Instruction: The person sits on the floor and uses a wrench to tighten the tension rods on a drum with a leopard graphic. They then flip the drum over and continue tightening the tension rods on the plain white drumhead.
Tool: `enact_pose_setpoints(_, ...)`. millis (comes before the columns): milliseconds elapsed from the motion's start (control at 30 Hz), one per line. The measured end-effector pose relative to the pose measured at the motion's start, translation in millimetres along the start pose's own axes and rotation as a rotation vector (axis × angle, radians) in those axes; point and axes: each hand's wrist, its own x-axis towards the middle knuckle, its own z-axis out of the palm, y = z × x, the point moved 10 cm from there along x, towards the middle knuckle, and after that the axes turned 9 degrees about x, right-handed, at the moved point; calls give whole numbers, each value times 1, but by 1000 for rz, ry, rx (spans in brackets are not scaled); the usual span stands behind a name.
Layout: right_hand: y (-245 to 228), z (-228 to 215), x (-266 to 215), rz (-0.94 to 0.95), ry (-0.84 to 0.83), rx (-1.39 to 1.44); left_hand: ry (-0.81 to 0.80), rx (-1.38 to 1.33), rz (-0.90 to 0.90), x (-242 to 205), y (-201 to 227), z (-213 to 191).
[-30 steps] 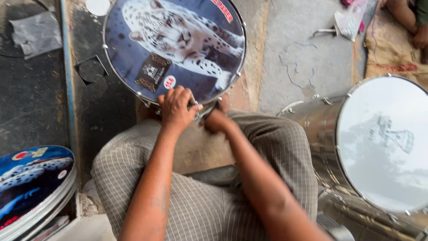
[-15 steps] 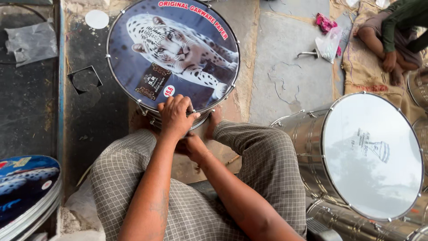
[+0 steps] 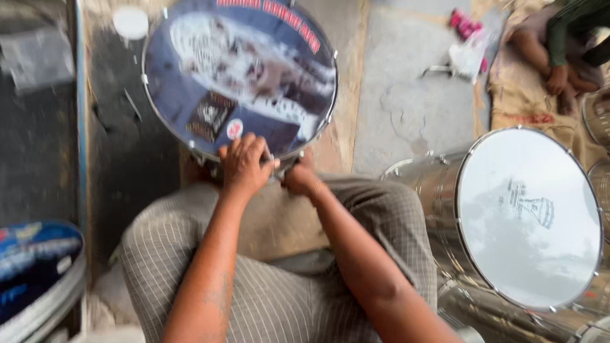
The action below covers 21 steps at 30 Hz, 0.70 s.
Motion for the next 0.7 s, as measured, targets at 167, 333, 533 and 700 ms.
enact_pose_setpoints(167,-1,31,-62,196,11,411,23,-7,-19,0,-5,-2)
enact_pose_setpoints(333,-78,97,-110,399,-110,1117,15,-12,-37,4,-3,-6)
enact_pose_setpoints(533,-144,84,-77,-488,-24,1240,29,-31,-40,3,-4,-2)
enact_pose_setpoints(700,-86,79,-44,-339,221,913,32,-34,-16,3,-3,-2)
